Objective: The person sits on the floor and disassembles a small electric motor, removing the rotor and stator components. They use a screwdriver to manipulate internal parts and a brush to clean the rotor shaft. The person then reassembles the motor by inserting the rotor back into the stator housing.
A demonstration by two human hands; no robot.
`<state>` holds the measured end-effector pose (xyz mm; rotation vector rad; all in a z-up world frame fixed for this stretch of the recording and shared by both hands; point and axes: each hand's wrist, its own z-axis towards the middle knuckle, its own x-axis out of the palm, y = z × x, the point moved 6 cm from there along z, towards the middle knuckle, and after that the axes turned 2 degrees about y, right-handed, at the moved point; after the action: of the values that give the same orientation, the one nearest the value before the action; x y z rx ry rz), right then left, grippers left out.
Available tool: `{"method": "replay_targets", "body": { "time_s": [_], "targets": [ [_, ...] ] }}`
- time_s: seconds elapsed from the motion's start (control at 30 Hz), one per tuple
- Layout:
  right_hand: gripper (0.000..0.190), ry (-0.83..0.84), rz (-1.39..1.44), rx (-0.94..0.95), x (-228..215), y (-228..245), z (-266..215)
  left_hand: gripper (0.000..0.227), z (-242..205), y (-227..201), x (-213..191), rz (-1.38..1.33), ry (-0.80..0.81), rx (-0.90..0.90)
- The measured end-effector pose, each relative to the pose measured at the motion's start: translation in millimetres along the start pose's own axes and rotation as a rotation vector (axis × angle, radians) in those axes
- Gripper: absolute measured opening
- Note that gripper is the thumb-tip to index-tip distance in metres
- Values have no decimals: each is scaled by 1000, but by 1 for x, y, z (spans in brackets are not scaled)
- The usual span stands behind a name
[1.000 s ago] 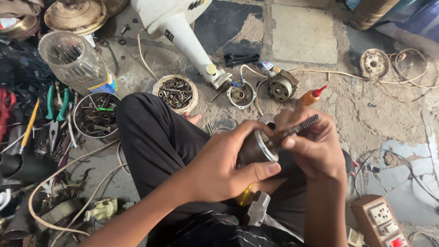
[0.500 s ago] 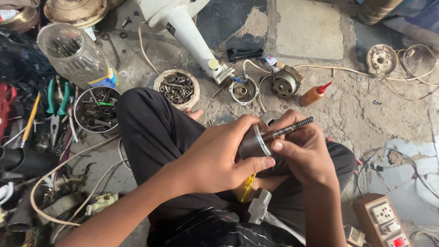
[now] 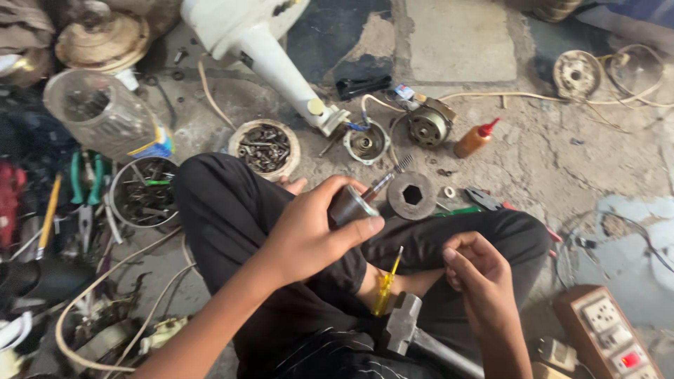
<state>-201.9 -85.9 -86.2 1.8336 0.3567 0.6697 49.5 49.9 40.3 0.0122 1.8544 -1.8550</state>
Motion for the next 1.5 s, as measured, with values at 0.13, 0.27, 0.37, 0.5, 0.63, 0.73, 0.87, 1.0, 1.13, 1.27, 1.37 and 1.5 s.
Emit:
{"method": "replay_targets", "body": {
  "time_s": [0.13,0.27,0.37,0.5,0.63,0.73,0.87,1.0,1.13,1.27,1.37,1.5],
  "targets": [
    [12,0,-179,-1,15,1,0,42,0,26,14,-636,17,-279],
    [16,127,-239,14,50,8,1,33,-1,33,17,-736,7,-301],
    [20,212,-266,63,74,13,-6,33,-2,34,14,-737,-51,-250],
    [23,295,-294,112,95,5,-13,33,0,41,16,-865,-103,-262],
    [25,377,-319,103,104,-5,-22,33,-1,49,20,-929,-131,-251],
    [25,420,-273,83,109,-9,-27,35,-2,53,23,-927,-142,-260],
    [24,222,-222,77,105,0,-25,42,-7,42,25,-864,-125,-189],
    [25,105,-259,-229,101,50,-9,52,-23,8,13,-150,-86,53],
    [23,241,-193,-292,115,71,14,63,-28,-15,12,75,-27,142],
    [18,458,-531,-347,133,70,20,65,-24,-20,21,297,134,55],
    [27,597,-567,-240,133,64,15,60,-25,-23,19,375,186,137],
    [34,607,-461,-225,128,54,-7,63,-29,-24,22,411,304,234]
  ]
}}
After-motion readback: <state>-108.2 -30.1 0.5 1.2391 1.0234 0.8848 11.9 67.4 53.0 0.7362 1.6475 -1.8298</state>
